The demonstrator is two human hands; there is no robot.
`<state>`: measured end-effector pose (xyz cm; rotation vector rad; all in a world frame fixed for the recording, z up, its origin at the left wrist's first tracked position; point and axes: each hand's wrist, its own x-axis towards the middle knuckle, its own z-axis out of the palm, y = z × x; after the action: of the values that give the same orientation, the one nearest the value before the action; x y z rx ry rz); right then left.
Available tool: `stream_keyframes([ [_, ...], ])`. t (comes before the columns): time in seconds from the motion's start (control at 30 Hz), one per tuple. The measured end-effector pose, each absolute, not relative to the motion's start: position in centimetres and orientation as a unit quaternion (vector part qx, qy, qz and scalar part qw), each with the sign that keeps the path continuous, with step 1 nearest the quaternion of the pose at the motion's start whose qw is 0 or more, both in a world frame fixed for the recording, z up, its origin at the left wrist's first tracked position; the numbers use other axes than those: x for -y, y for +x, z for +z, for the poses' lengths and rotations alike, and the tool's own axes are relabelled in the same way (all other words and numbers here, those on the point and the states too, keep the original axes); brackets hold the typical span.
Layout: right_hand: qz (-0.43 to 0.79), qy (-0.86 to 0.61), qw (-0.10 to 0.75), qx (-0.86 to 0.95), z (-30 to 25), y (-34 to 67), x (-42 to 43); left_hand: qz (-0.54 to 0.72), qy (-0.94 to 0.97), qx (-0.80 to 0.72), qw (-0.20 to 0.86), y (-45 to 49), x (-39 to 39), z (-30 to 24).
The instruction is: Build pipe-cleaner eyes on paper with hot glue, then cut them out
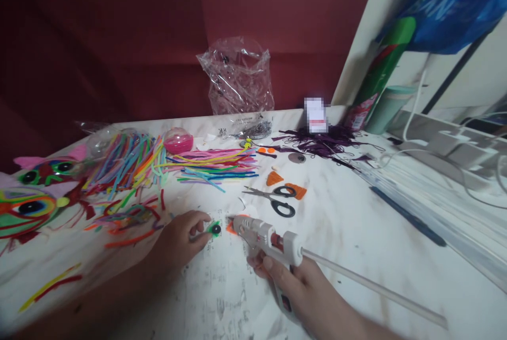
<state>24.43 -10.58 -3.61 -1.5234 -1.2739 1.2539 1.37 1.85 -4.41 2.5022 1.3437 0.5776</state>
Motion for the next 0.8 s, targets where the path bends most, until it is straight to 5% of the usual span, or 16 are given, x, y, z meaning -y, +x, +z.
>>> stream_keyframes([
  [0.8, 0.476, -0.619, 0.339, 0.525, -2.6, 24.4, 10.5, 0.204, 0.864, -0.437, 0.144, 1.6, -2.1, -4.5],
])
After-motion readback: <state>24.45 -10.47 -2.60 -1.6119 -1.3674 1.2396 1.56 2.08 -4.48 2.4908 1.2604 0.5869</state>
